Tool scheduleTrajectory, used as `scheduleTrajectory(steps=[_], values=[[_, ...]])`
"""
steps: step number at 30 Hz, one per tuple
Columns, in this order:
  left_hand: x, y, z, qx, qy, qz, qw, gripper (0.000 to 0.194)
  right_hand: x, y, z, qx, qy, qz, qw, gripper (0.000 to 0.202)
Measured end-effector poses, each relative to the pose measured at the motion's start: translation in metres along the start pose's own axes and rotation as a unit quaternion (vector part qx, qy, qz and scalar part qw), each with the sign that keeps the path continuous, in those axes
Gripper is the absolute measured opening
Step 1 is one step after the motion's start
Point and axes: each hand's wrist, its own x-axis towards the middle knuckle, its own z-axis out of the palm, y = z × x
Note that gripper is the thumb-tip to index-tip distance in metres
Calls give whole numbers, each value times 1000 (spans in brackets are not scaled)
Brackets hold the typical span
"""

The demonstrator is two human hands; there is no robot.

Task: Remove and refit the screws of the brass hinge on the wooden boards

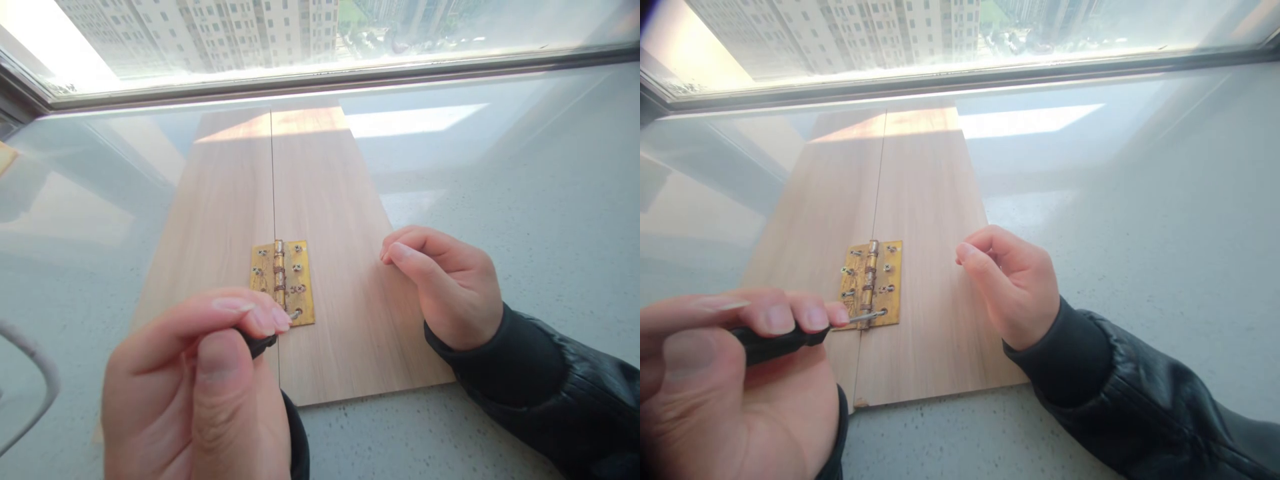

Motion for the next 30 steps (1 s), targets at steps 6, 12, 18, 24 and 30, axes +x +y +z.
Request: scheduleTrajectory(steps=[6, 12, 18, 24, 30], values=[[12, -11, -10, -80, -160, -44, 983, 50, -1, 3, -1, 2, -3, 1, 1000, 21], [46, -11, -16, -103, -429, -130, 888, 72, 0, 2, -1, 2, -3, 2, 1000, 21], [10, -16, -14, -20, -104, 5, 994, 37, -1, 2, -2, 4, -4, 0, 1000, 21], [-6, -16, 0, -34, -22, 13, 999, 50, -1, 2, -1, 5, -2, 3, 1000, 22], [12, -12, 0, -101, -197, -43, 974, 77, -1, 1, 0, 4, 4, 5, 1000, 22]])
